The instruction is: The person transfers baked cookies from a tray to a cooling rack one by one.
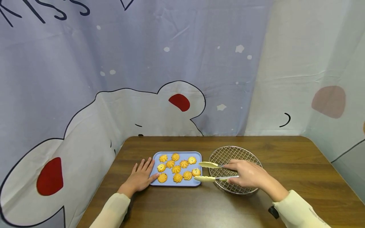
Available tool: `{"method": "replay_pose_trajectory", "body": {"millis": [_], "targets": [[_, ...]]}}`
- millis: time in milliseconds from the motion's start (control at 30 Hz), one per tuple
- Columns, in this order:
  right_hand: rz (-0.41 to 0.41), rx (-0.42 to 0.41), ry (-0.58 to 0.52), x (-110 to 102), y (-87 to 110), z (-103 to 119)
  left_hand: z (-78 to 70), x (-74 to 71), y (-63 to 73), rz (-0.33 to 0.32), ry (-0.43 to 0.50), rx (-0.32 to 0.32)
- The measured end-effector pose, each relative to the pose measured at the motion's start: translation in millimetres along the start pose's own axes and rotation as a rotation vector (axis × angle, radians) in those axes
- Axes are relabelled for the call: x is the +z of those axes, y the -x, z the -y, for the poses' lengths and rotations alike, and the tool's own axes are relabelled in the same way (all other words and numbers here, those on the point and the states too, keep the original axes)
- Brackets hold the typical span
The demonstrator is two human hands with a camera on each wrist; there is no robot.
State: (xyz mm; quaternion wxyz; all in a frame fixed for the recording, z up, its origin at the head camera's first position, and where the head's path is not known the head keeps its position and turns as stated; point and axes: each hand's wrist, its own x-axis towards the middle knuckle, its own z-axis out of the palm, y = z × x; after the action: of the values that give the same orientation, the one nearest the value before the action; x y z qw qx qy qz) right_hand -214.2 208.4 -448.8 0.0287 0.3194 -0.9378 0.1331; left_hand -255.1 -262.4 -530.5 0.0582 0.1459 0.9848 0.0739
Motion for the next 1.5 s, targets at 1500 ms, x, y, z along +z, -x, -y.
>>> {"method": "replay_pose_trajectory", "body": {"millis": [1500], "targets": [[0.252, -0.072, 0.113, -29.4, -67.1, 15.6, -0.9, -2.6, 0.4, 0.009, 0.011, 0.008]]}}
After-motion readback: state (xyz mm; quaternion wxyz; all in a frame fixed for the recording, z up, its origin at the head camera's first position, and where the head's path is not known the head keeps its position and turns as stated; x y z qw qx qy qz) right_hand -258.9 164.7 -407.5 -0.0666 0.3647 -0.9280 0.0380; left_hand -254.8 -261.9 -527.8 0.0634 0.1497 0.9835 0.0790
